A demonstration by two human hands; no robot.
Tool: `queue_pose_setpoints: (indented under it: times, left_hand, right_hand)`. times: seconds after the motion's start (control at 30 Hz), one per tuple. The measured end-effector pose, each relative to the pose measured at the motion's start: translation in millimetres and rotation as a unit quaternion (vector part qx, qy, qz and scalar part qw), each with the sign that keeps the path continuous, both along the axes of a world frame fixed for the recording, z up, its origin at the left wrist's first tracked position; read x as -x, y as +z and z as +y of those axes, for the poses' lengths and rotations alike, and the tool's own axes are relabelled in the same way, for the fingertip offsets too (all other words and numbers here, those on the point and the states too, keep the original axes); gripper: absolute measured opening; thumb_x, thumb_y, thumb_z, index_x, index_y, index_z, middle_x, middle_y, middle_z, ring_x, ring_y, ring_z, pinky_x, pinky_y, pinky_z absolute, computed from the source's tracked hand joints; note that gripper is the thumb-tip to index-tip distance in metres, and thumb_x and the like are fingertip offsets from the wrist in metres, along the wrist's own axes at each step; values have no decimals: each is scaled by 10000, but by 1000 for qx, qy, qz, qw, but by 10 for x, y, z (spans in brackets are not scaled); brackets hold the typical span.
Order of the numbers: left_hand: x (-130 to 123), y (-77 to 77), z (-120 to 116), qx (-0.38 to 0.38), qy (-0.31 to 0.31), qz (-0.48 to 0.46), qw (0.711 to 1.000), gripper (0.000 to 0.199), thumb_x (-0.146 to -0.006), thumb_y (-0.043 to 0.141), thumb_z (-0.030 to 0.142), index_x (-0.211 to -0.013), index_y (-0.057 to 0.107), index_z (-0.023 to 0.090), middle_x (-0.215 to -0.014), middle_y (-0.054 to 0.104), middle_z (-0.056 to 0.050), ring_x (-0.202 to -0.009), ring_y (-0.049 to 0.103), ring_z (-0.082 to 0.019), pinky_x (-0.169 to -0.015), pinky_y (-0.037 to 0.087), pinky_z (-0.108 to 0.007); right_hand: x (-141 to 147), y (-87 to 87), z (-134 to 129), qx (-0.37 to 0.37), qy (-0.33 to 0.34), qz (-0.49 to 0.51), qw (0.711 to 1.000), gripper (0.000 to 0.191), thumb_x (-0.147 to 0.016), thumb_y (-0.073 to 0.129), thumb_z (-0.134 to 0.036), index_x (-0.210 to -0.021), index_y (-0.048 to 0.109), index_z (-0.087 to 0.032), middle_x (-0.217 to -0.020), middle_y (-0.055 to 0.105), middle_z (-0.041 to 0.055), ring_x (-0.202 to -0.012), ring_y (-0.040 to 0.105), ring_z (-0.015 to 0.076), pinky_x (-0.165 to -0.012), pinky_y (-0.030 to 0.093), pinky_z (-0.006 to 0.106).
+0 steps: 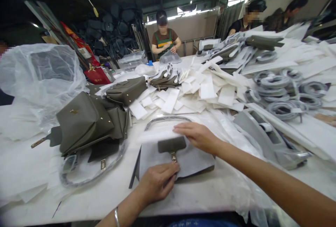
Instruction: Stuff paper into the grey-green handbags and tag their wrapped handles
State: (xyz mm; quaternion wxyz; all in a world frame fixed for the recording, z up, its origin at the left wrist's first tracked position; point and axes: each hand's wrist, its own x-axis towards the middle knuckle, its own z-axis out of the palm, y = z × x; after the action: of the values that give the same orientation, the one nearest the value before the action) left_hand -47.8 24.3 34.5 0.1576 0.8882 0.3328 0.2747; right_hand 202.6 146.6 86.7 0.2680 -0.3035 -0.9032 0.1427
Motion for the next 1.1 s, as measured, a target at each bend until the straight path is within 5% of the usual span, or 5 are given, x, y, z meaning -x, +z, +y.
queue_pose_setpoints:
  times: [0.2,0.6,0.73,0.87,1.1]
  left_hand:
    - [17,-30,-28,18,14,36,999,355,-912,524,187,-1252,619,220,-1105,755,-55,-901,748,-187,-842,614,-288]
    - [14,104,-157,-157,-35,15,987,392,-896,512,99,-1283,576,114,-1039,762,-104,-869,740,-174,-781,618,-245]
    - [-105,224,-121,-186,56,24,981,483,-932,535,168,-1413,495,132,-1276,676,-145,-1137,673,-235,-941,584,-327]
    - [-156,-88,-24,-200,117,100,968,677,-956,527,415,-1542,314,151,-1417,572,-162,-1258,592,-324,-972,566,-473]
    - [-94,-529,-5,-217,114,165,955,800,-932,552,353,-1585,155,116,-1538,396,-230,-1336,507,-380,-985,532,-530]
  right_hand:
    - [-138,-318,-598,21,102,-118,988,759,-763,478,-1,-1450,498,-323,-1485,528,28,-1424,414,232,-1209,261,491]
    - [-145,-496,-610,64,108,-135,983,753,-748,507,8,-1419,534,-332,-1481,534,27,-1442,382,239,-1210,201,533]
    - [-153,-453,-646,49,103,-152,982,663,-811,543,-45,-1411,534,-326,-1499,515,19,-1434,392,247,-1204,211,525]
    - [-135,-446,-645,18,92,-168,981,530,-884,569,-126,-1384,547,-300,-1509,502,3,-1424,400,241,-1208,217,478]
    - [-486,-371,-943,-43,-15,-38,998,364,-927,524,-141,-1276,607,-199,-1369,635,52,-1330,514,179,-1191,249,408]
